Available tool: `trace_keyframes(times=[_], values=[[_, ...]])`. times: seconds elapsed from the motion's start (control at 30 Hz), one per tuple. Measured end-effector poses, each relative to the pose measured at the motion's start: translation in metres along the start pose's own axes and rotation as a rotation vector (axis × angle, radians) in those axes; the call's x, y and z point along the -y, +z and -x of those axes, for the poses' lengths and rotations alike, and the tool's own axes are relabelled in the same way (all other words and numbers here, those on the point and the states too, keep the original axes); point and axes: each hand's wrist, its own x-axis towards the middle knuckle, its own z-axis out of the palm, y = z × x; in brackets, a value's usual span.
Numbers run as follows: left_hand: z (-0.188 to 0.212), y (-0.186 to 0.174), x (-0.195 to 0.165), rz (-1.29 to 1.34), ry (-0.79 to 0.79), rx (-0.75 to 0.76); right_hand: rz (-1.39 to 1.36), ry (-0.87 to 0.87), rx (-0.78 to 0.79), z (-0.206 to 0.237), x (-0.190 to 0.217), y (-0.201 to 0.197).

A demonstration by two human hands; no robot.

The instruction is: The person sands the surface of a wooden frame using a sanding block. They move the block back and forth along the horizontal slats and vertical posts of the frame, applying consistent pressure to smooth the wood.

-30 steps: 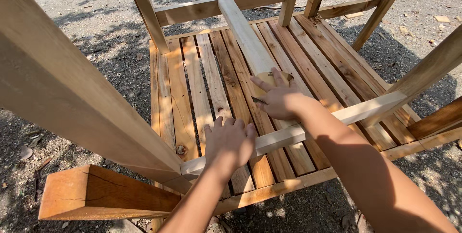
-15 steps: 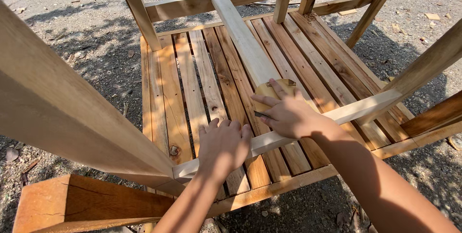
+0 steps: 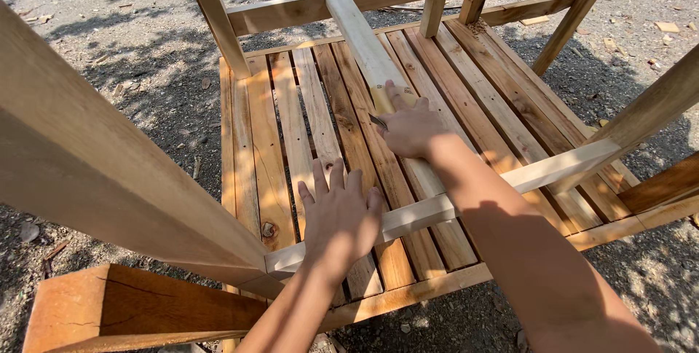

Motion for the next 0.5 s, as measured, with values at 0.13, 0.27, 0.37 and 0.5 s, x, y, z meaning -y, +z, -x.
trace_keyframes(times=[0.13, 0.27, 0.37, 0.5], values=[[0.000, -0.001, -0.004, -0.046, -0.011, -0.012, 0.063, -0.135, -0.050, 0.067, -0.019, 0.019], [-0.008, 0.002, -0.007, -0.106, -0.027, 0.053, 0.077, -0.115, -0.054, 0.056, -0.024, 0.027], [-0.013, 0.003, -0.007, -0.122, -0.027, 0.081, -0.001, -0.047, -0.010, 0.009, -0.014, 0.009], [-0.013, 0.000, -0.006, -0.071, -0.058, 0.083, -0.056, 0.052, 0.001, -0.048, 0.008, -0.019]])
